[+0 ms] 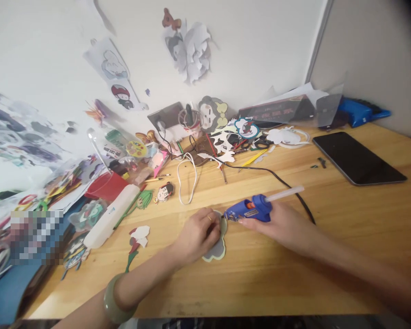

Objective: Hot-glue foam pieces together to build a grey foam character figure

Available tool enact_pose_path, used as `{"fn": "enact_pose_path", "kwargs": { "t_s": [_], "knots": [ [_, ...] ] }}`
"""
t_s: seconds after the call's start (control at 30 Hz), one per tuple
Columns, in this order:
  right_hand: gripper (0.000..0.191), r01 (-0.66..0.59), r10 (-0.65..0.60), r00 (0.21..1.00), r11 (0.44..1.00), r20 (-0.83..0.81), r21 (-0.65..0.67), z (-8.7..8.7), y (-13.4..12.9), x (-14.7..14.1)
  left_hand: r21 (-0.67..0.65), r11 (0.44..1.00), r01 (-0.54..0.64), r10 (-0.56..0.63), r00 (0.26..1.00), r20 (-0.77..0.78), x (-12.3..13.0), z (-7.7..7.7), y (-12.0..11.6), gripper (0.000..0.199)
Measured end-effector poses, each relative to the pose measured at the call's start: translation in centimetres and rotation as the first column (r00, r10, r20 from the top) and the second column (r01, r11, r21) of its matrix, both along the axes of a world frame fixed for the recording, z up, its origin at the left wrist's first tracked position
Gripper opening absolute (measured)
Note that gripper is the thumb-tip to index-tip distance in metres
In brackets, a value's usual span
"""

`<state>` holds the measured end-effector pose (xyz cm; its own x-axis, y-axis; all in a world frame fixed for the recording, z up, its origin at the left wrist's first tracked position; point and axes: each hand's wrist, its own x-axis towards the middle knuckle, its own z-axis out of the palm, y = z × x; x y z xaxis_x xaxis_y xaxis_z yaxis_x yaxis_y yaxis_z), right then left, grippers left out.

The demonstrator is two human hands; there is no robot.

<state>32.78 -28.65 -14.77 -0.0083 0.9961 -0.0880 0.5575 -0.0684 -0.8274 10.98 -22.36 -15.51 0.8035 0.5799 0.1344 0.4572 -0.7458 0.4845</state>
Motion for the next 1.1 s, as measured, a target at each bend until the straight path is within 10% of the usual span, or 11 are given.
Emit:
{"fn": "enact_pose_path", "kwargs": {
  "t_s": [0.2,0.43,1.1],
  "knots": [
    [0.039,0.193,-0.235,0.91,0.969,-0.342,-0.153,1.0,0.4,2.3,0.106,0.984,0.142,-0.147,0.988,0.038,-1.2,0.0,0.1,0.021],
    [0.039,0.18,-0.262,0.782,0.964,-0.566,-0.197,0.5,0.8,3.2,0.43,0.851,0.302,-0.159,0.928,-0.338,-1.9,0.0,-1.0,0.036],
    [0.031,0.201,-0.31,0.749,0.949,-0.585,-0.245,0.0,0.7,3.0,0.235,0.961,0.147,-0.017,0.878,-0.478,0.0,2.1,-1.3,0.034]
  ]
}}
